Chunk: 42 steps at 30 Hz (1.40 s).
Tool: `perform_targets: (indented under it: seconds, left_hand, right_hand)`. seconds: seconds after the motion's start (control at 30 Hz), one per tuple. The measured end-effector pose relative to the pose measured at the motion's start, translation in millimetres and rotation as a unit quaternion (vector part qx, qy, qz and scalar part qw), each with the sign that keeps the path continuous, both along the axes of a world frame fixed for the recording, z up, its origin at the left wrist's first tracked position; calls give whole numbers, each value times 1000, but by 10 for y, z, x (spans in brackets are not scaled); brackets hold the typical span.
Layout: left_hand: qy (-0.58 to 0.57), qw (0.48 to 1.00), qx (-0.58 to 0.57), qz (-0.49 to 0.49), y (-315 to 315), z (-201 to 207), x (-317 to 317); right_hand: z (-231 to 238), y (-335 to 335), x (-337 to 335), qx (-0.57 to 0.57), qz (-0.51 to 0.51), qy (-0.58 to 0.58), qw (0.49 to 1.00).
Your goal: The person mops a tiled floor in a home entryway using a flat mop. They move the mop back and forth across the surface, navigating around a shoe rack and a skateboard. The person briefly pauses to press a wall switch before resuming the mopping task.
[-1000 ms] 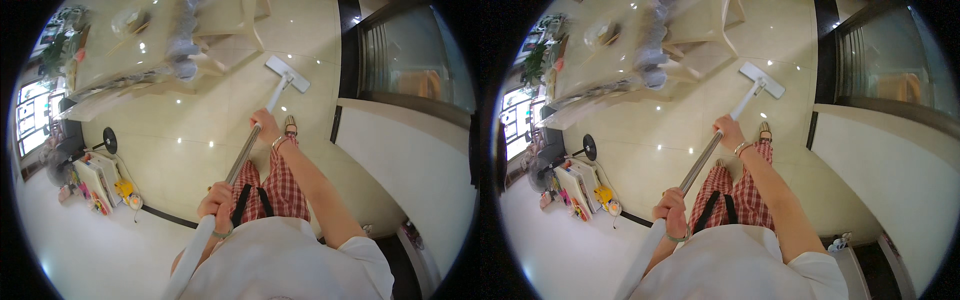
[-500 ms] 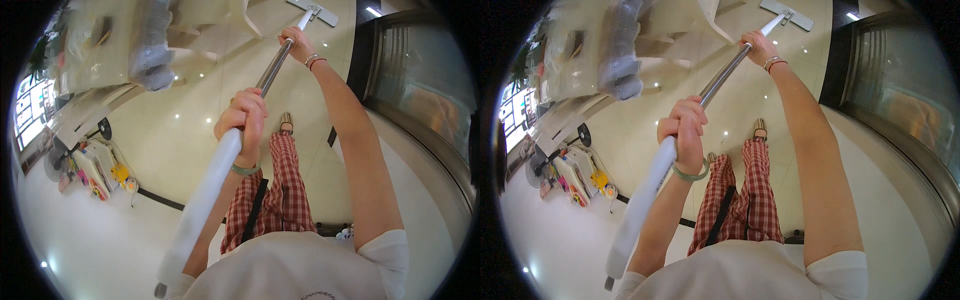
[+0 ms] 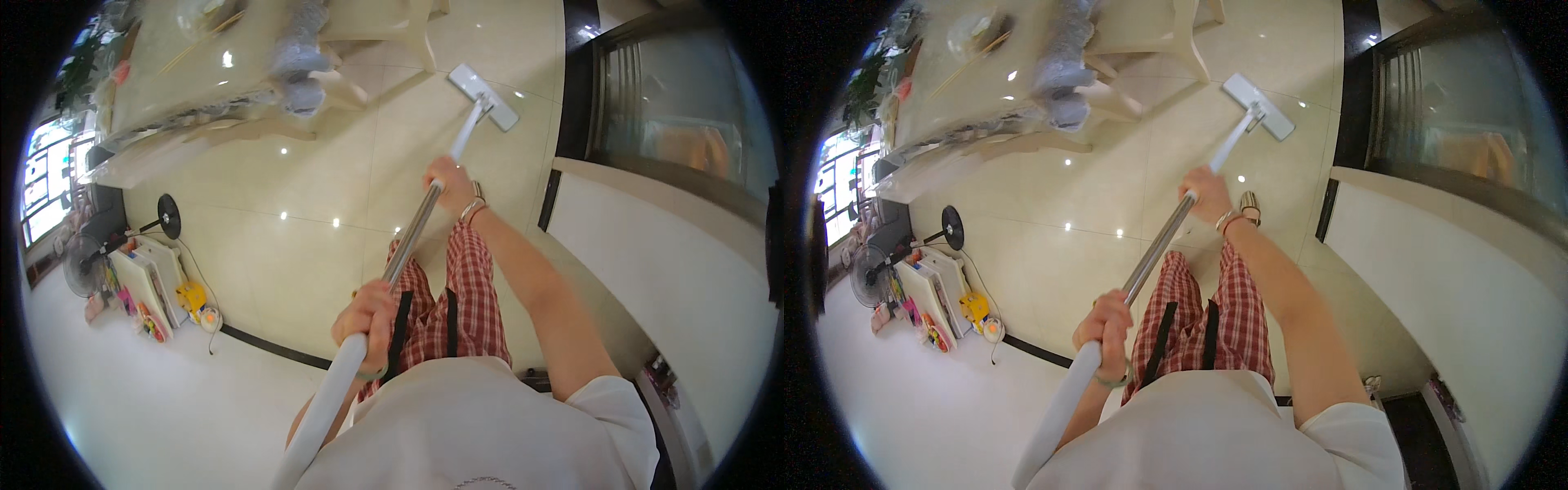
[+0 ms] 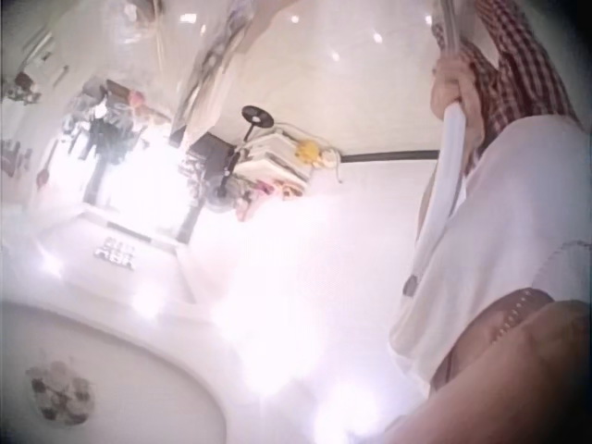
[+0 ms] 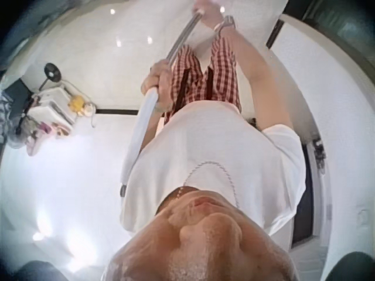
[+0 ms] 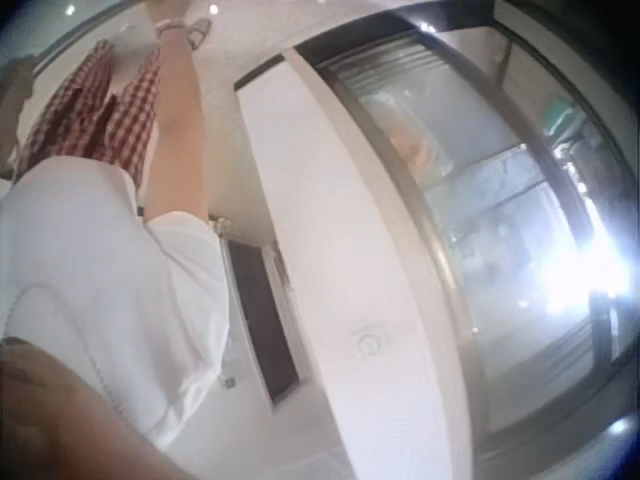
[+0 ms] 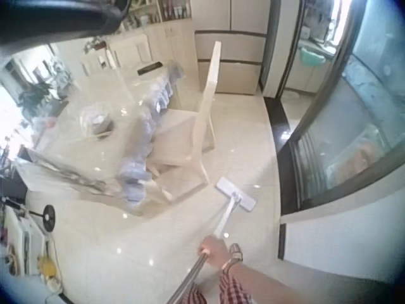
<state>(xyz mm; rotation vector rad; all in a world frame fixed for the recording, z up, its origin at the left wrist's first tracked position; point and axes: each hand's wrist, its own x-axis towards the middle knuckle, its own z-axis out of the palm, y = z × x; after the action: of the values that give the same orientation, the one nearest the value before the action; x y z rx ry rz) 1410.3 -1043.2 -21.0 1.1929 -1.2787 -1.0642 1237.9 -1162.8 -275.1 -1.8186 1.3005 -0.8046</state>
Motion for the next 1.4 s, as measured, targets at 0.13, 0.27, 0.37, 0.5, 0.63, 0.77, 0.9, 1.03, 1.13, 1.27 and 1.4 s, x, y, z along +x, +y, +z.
perform_targets:
  seconds: [0.13, 0.27, 0.37, 0.5, 0.63, 0.77, 0.9, 1.03, 1.13, 1.27, 1.4]
  left_hand:
    - [-18, 999, 35, 27, 814, 429, 699]
    - [-55, 996, 74, 20, 1298, 818, 1280]
    - [-76, 995, 64, -13, 1220, 1035, 1365]
    - [17, 995, -37, -88, 746, 964, 1243]
    - [16, 987, -64, -148, 277, 893, 1130]
    - [-28, 980, -94, -172, -206, 771, 939]
    - [-53, 977, -136, -158, -798, 399, 704]
    - [-65, 981, -142, -114, -1278, 24, 667]
    - [-93, 979, -150, -100, -1556, -198, 618]
    - [-104, 979, -163, -68, -1703, -455, 604]
    - [-108, 982, -152, -22, -1584, -574, 752]
  right_hand:
    - [241, 969, 854, 52, 25, -1, 998]
    - [457, 1614, 1613, 85, 14, -28, 996]
    - [541, 1715, 1914, 58, -53, -100, 992]
    - [587, 1352, 1933, 2, -159, -111, 981]
    - [519, 890, 1876, -42, -194, -135, 971]
    - [172, 242, 1833, -12, -168, -168, 971]
    - [27, -650, 1662, -79, -183, -171, 965]
    - [-155, -1375, 1566, -89, -147, -148, 974]
    - [-361, -1836, 1556, -135, -124, -159, 970]
    - [-464, -2118, 1576, -105, -116, -140, 978]
    - [-518, -2098, 1664, -128, -82, -109, 982]
